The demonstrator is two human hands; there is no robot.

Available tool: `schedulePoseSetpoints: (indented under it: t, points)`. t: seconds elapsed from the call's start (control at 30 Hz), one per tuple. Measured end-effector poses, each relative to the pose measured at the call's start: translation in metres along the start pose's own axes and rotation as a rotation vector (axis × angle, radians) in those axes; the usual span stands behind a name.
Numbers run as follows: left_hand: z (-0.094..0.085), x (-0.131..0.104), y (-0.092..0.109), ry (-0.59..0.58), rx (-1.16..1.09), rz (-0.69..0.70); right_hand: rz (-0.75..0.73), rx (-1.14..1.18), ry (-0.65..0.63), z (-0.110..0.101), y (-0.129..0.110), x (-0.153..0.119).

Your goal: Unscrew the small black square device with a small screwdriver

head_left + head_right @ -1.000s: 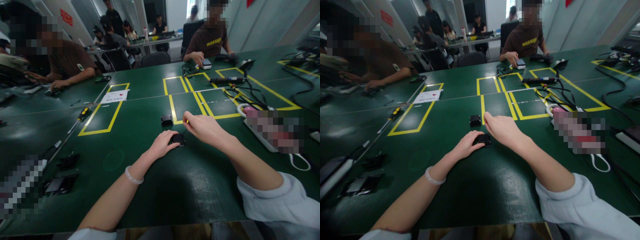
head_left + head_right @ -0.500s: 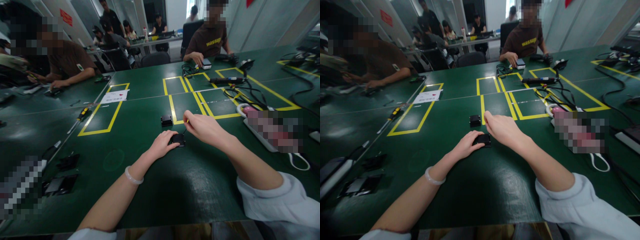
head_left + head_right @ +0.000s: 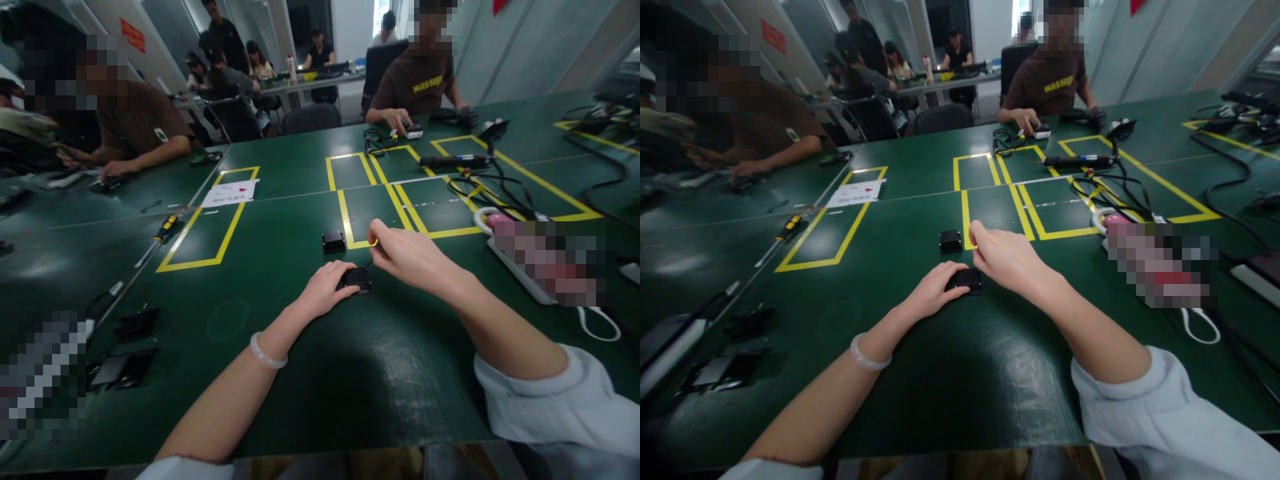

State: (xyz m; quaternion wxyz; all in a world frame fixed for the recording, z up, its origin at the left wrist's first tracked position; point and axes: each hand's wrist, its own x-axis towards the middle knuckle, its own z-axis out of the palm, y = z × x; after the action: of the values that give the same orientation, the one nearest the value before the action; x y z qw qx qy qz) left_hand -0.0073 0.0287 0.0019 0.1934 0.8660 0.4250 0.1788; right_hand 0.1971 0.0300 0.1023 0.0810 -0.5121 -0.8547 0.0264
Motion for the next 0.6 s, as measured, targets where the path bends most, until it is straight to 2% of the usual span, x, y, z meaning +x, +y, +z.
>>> schedulePoseSetpoints:
  t: [0.6]
  points:
    - [-0.0008, -0.0004, 0.0005, 0.006, -0.011, 0.01, 0.06, -0.027, -0.006, -0.001, -0.003, 0.0007]
